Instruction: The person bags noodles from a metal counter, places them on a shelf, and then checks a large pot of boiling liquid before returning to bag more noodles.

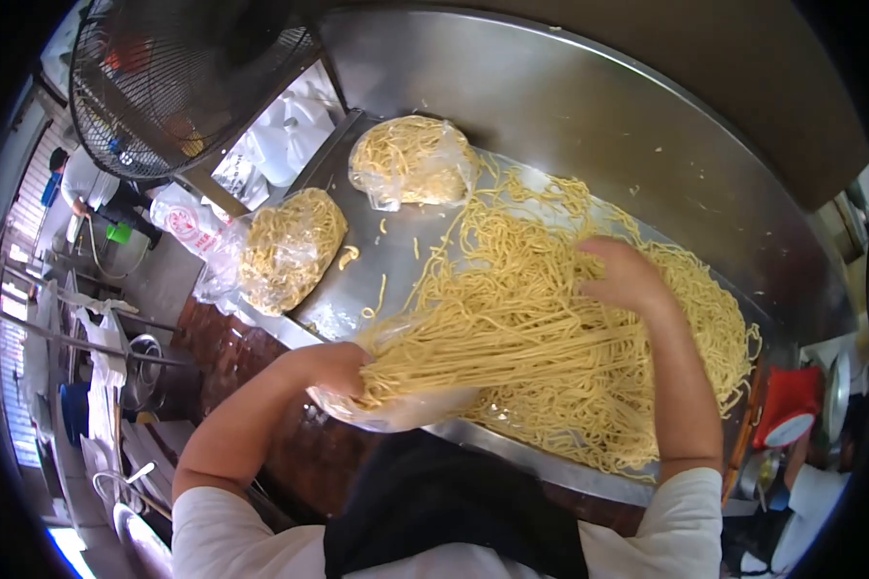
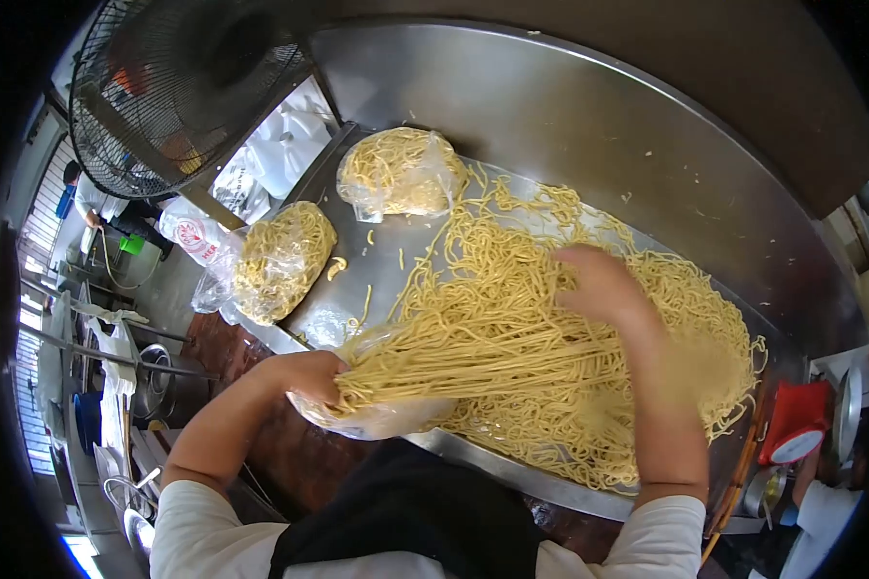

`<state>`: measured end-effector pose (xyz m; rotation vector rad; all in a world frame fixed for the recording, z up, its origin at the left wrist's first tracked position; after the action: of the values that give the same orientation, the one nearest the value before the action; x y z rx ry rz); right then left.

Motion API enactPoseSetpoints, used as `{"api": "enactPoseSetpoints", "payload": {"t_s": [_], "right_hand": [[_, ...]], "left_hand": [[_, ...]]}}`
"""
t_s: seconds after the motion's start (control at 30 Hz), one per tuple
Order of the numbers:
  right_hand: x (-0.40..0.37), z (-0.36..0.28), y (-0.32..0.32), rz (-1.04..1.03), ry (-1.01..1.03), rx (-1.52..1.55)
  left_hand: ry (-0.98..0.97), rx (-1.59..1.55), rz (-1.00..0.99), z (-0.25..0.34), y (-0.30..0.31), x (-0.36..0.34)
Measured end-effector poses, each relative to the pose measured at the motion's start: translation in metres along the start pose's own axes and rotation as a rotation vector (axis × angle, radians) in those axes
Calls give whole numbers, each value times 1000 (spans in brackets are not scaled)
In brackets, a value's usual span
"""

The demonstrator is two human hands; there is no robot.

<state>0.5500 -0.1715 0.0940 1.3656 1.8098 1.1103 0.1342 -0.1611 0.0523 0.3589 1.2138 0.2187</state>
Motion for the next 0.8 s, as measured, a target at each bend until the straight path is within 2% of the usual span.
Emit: {"api": "enactPoseSetpoints", "payload": {"t_s": [0.07, 0.1, 0.13, 0.17, 0.2, 0.27, 0.33, 0.37, 0.4, 0.47, 0.5, 0.53, 0.57, 0.6, 0.67, 0.73, 0.8], "right_hand": [[51, -80, -42, -67, 200, 139], [70, -107, -80, -18, 323, 198], [87, -137, -112, -69, 417, 307], [98, -159, -145, -204, 378, 327], [101, -161, -159, -204, 379, 323], [100, -158, -191, -587, 107, 106], [79, -127, -153, -697, -45, 3], [58, -119, -127, -671, 12, 152], [39, -113, -111, -641, 66, 303], [5, -111, -117, -591, 96, 129], [-6, -113, -132, -588, 93, 130], [-13, -112, -151, -536, 7, 60], [-14, -108, -161, -484, -76, -13], [-13, -107, -163, -482, -74, -14], [-5, -108, -157, -159, -109, 322], [23, -140, -119, -164, -66, 434], [39, -167, -103, -55, 49, 582]], "left_hand": [[22, -32, -50, -3, -11, 6], [33, -58, -103, -3, -16, 9], [30, -55, -101, 1, -17, 6], [8, -8, -58, 7, -16, -2], [-13, 38, -15, 10, -14, -9], [-40, 93, 38, 5, -12, -17], [46, 174, 335, 1, -3, -23], [88, 140, 446, -1, 2, -27], [87, 118, 452, -8, 3, -23], [-238, 71, 697, -14, 11, -18], [-346, -179, 628, -5, 17, -27], [-451, -426, 548, 13, 24, -42], [-524, -714, 422, 31, 30, -55], [-589, -1000, 287, 52, 36, -70], [-764, -1121, 142, 96, 54, -111], [-925, -1070, 65, 136, 56, -146], [-1008, -1072, 10, 154, 49, -176]]}}
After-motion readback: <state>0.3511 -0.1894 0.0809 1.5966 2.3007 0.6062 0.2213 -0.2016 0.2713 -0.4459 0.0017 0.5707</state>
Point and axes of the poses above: each hand's wrist, its own x-axis towards the middle knuckle, its own y-axis out of the back of the hand, z = x × y, the point moved 3 cm from there along x, towards the middle knuckle, and after that the axes turned 12 degrees about y, right-handed, at the moved point
